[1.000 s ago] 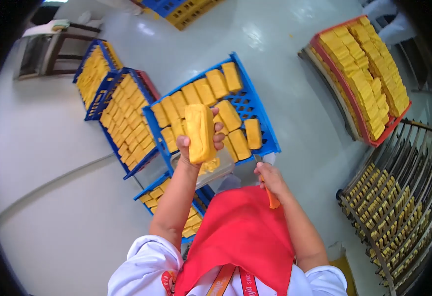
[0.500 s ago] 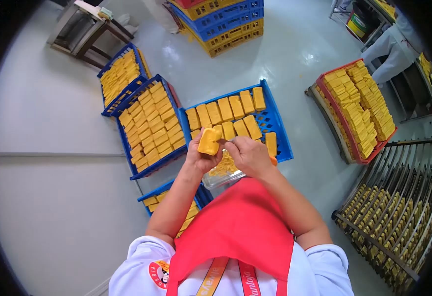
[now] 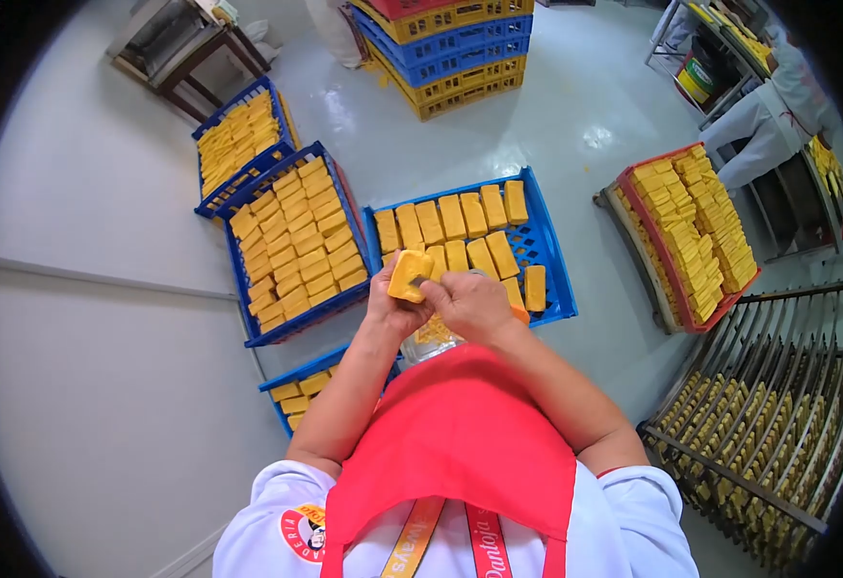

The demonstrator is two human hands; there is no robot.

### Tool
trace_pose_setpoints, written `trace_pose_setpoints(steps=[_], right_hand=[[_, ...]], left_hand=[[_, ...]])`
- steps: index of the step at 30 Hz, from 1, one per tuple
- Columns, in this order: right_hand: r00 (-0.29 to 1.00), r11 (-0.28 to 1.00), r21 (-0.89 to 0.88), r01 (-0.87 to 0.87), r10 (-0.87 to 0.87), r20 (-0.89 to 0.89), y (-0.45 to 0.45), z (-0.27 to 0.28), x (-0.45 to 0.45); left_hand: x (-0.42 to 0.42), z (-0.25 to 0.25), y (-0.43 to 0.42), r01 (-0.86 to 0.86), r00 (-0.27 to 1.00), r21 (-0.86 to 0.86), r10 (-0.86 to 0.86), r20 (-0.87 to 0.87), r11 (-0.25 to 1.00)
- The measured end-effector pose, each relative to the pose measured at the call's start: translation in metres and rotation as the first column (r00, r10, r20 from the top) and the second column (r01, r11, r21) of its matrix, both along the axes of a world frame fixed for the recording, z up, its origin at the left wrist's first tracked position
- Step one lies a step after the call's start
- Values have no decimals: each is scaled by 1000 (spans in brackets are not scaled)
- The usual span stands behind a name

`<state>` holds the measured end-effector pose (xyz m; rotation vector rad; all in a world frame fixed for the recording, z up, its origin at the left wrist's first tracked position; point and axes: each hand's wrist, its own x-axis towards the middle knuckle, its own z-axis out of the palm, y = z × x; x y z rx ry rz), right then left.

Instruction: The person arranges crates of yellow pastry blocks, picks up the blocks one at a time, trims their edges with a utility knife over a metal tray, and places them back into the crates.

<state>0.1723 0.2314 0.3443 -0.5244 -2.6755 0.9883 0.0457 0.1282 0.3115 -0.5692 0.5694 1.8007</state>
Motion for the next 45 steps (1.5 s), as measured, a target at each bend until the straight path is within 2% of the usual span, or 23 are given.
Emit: trace_pose_setpoints(steps=[2, 3, 5, 9, 11, 12, 14, 17, 18, 20, 22, 23, 25, 29, 32, 34, 39, 41, 44, 45], right_hand=[[993, 992, -55, 111, -109, 39, 4, 10, -4], [993, 992, -53, 113, -111, 43, 5, 9, -6], [995, 993, 67, 92, -94, 24, 5, 4, -7], [999, 996, 76, 51, -51, -3, -3, -8, -4], [999, 996, 85, 13, -17, 47, -4, -11, -2], [999, 996, 85, 16, -21, 48, -5, -9, 0], [993, 989, -130, -76, 87, 85, -8, -5, 3], [994, 984, -175, 24, -5, 109, -4, -7, 2], [994, 984, -175, 26, -7, 108, -2, -6, 0], [972, 989, -60, 133, -118, 203, 2, 1, -2], [968, 991, -11, 133, -128, 215, 2, 7, -3], [965, 991, 40, 127, -133, 226, 2, 8, -3], [966, 987, 31, 158, -161, 201, 1, -2, -4], [952, 970, -44, 240, -226, 205, 2, 5, -4], [963, 978, 20, 208, -208, 168, 1, 6, -6], [964, 981, 14, 191, -190, 187, -3, 3, -8], [965, 990, -25, 139, -129, 228, -9, -6, -3], [955, 998, 14, 69, -70, 287, -12, -5, -2], [946, 998, 54, 41, -56, 318, -17, -13, 1], [946, 998, 53, 38, -53, 319, -18, -11, 1]], left_hand=[[-4, -7, -4, 12, 998, 10, -12, 59, 1000], [-5, -5, -5, 22, 998, -13, -21, 64, 1000], [-4, -6, -8, 37, 997, -35, -34, 70, 999], [0, -9, -12, 38, 996, -22, -36, 84, 999], [4, -11, -9, 22, 995, -22, -20, 100, 1000], [5, -13, -8, 24, 999, -13, -23, 43, 1000], [6, -18, -8, 30, 999, -6, -30, -12, 1000], [0, -26, -5, 14, 998, -32, -16, -59, 999], [-2, -28, -4, -1, 998, -67, -3, -66, 998], [-3, -32, -4, -12, 997, -102, 4, -74, 995], [1, -32, -4, 5, 970, -96, -28, -242, 995], [2, -33, -2, 8, 970, -97, -32, -242, 995], [3, -36, 1, -165, 913, -177, 83, -399, 970], [-3, -40, -5, -187, 910, -229, 81, -406, 955], [-2, -47, -5, -158, 934, -195, 82, -347, 968], [5, -47, 3, -303, 891, -313, 152, -428, 900], [5, -60, 2, -303, 889, -286, 162, -428, 909], [6, -61, 4, -315, 884, -286, 171, -435, 905], [7, -49, 5, -345, 864, -352, 147, -482, 870], [8, -42, 4, -407, 817, -343, 170, -550, 847]])
